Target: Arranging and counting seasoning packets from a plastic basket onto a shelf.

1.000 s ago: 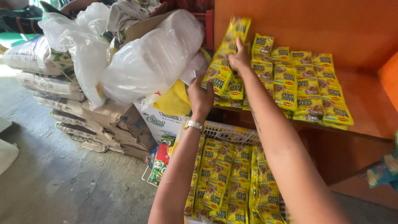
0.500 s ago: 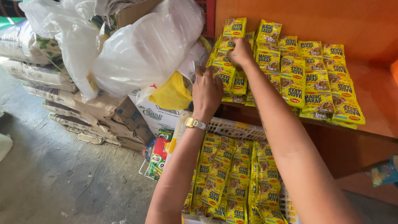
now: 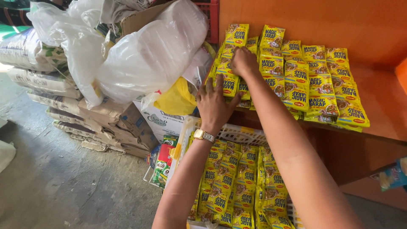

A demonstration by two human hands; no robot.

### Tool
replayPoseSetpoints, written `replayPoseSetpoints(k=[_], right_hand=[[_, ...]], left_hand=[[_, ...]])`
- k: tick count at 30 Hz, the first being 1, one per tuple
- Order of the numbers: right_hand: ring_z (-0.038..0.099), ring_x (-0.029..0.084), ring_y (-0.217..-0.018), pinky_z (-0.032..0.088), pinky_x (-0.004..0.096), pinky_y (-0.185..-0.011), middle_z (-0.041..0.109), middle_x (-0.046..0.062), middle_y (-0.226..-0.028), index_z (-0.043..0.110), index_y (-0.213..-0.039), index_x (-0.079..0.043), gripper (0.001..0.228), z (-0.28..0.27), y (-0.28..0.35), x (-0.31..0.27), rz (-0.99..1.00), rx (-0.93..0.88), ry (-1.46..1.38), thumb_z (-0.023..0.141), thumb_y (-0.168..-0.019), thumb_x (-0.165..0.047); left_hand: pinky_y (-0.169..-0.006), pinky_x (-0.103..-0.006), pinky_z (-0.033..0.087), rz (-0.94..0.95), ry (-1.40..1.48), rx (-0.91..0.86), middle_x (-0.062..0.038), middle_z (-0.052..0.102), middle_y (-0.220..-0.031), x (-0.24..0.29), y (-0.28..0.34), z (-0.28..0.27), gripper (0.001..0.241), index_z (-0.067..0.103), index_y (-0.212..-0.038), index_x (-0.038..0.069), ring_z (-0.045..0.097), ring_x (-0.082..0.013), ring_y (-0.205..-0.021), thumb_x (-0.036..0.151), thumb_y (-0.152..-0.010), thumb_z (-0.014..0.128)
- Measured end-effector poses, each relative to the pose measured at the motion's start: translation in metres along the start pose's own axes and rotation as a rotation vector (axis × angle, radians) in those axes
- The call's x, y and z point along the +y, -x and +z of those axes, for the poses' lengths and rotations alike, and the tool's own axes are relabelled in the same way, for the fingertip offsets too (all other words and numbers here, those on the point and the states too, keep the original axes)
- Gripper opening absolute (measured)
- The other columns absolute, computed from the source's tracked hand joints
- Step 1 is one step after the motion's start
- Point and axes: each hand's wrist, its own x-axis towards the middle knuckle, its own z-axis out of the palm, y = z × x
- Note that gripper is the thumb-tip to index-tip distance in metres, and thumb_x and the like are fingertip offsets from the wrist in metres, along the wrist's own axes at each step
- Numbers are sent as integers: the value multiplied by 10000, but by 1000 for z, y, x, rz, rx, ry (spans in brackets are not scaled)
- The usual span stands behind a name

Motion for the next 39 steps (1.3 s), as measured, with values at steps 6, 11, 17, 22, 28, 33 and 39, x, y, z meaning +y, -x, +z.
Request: replayPoseSetpoints(k=[6, 11, 17, 22, 28, 33, 39], right_hand=[[611, 395, -1207, 458, 427, -1059, 618, 282, -1312, 635, -1312, 36, 403, 12, -21, 16, -40, 142, -377, 627, -979, -192], [625, 376, -1205, 479, 416, -1040, 652, 261, -1276, 679, -1252, 43, 417, -38, 24, 25, -235, 174, -455, 720, -941, -232], [691, 292, -1090, 541, 396, -929, 729, 175, -1198, 745, -1183, -33, 295, -127, 130, 29, -284, 123, -554, 730, -942, -202], [741, 197, -922, 574, 347, -814, 788, 115, -1061, 772, -1133, -61, 208, -145, 232, 27, -214, 61, -694, 708, -962, -160], [754, 175, -943, 593, 308, -844, 778, 131, -1061, 755, -1127, -25, 192, -76, 307, 60, -225, 69, -775, 665, -971, -88], [753, 157, -899, 584, 310, -809, 796, 121, -1017, 769, -1124, -51, 222, -19, 347, 83, -43, -152, -780, 655, -939, -97], [751, 188, -936, 590, 345, -850, 786, 103, -1080, 779, -1125, -82, 228, 28, 380, 98, 31, -286, -714, 704, -918, -143]], left_hand=[[-1084, -628, 314, -42, -62, -72, -217, 492, -1473, 8, -5, -9, 892, 469, -1496, 119, 430, -454, -1346, 715, -853, 635], [-1100, -642, 272, 5, -68, 73, -233, 435, -1499, 24, -1, -26, 868, 469, -1478, 133, 400, -447, -1369, 690, -842, 664], [-1067, -558, 372, 50, 168, 127, -187, 530, -1392, 68, 13, -58, 620, 545, -1382, 129, 494, -396, -1301, 455, -885, 725], [-857, -471, 528, 18, 386, -110, -122, 685, -1141, 96, 55, -66, 334, 674, -1168, 111, 671, -341, -1018, 290, -889, 712], [-668, -457, 582, 42, 497, -283, -113, 738, -940, 86, 116, -16, 192, 717, -975, 85, 729, -329, -809, 248, -876, 698], [-706, -453, 573, -83, 325, -679, -106, 759, -852, 61, 152, 16, 222, 763, -901, 150, 729, -328, -798, 367, -872, 727], [-784, -431, 605, -200, -95, -915, -160, 748, -1027, -15, 191, 98, 409, 747, -1054, 134, 742, -302, -916, 477, -833, 774]])
